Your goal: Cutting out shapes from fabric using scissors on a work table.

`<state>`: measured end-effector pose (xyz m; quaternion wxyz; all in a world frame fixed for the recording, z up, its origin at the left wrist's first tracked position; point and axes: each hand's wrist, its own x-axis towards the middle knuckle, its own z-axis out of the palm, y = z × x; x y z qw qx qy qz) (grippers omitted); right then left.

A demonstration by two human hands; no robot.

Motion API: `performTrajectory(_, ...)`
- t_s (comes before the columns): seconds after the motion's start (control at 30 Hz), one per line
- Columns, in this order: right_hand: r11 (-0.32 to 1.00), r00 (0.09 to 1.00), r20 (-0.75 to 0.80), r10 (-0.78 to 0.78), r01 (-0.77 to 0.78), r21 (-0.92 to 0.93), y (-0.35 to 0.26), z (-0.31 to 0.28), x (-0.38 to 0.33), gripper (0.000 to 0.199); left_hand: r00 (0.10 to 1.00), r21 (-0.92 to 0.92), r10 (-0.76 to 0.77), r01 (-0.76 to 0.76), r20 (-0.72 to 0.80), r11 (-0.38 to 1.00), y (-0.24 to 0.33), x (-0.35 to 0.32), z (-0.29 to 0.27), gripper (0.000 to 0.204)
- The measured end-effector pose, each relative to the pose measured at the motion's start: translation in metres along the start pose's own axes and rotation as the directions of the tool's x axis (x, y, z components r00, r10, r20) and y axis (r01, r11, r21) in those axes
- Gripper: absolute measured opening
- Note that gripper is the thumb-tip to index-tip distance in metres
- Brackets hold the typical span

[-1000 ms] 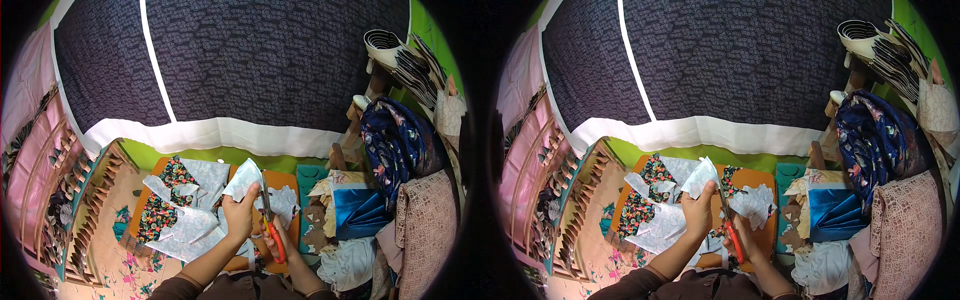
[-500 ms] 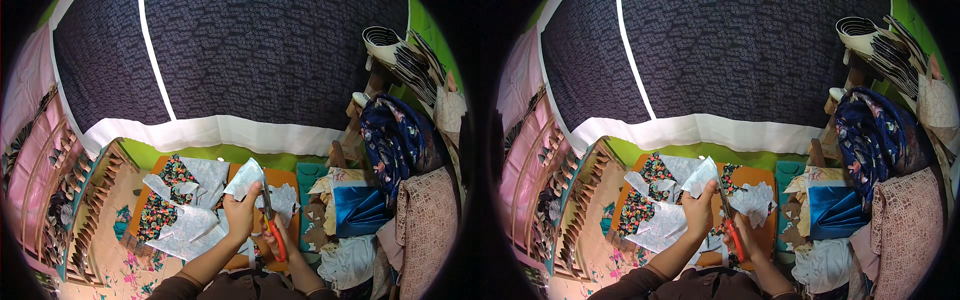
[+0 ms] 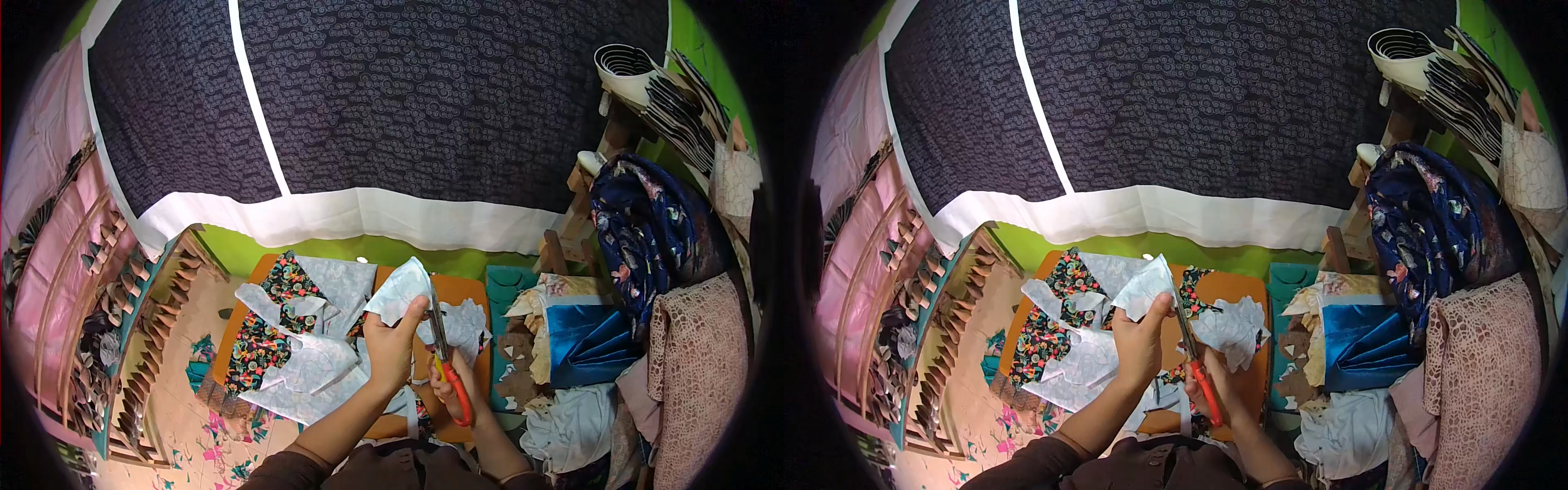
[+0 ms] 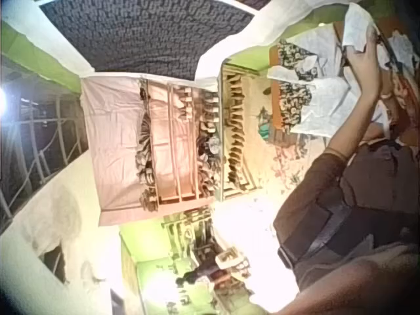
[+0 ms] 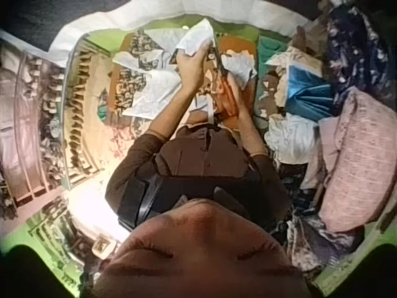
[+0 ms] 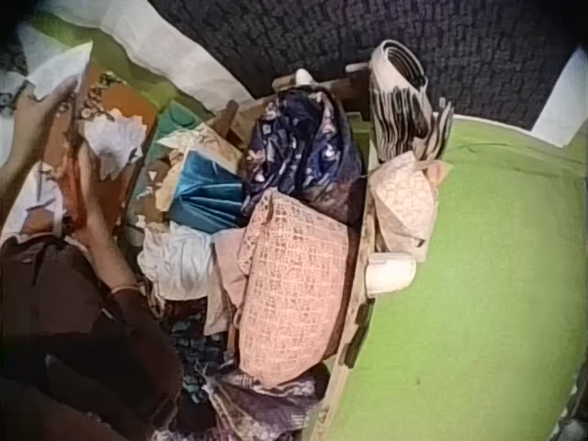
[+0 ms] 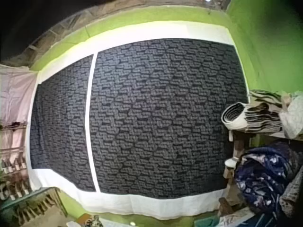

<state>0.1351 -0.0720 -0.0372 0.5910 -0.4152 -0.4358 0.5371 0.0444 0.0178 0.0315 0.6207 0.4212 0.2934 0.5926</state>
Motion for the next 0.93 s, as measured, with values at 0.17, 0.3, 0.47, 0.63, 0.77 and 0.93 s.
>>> performTrajectory(0.17, 0.998, 1.000, 0.024, 0.010, -0.011, 0.064, 0.001, -0.003, 0.003, 0.064, 0.998, 0.050, -0.029, 0.026, 0.050, 0.998, 0.001, 0.000, -0.003, 0.023)
performTrajectory(0.3, 0.989, 0.991, -0.045, 0.129, -0.125, 0.076, -0.006, 0.001, 0.001, 0.068, 0.996, 0.071, -0.059, 0.055, 0.064, 0.996, -0.003, 0.000, -0.003, 0.023)
performTrajectory(0.47, 0.997, 0.999, -0.038, -0.028, 0.025, -0.077, -0.011, 0.007, -0.002, 0.081, 0.996, 0.094, -0.044, 0.037, 0.080, 0.995, 0.000, 0.000, -0.008, 0.023)
performTrajectory(0.63, 0.993, 0.997, -0.062, -0.050, 0.043, -0.110, -0.011, 0.008, -0.003, 0.081, 0.996, 0.096, -0.063, 0.057, 0.062, 0.994, -0.001, -0.001, -0.006, 0.022)
performTrajectory(0.77, 0.992, 0.995, -0.061, -0.081, 0.075, -0.098, -0.009, 0.008, -0.003, 0.075, 0.995, 0.087, -0.065, 0.059, 0.069, 0.994, 0.000, -0.001, -0.004, 0.022)
performTrajectory(0.93, 0.962, 0.960, -0.137, 0.246, -0.224, 0.157, 0.006, -0.008, 0.000, 0.062, 0.991, 0.134, -0.072, 0.056, 0.110, 0.989, 0.001, -0.003, -0.005, 0.024)
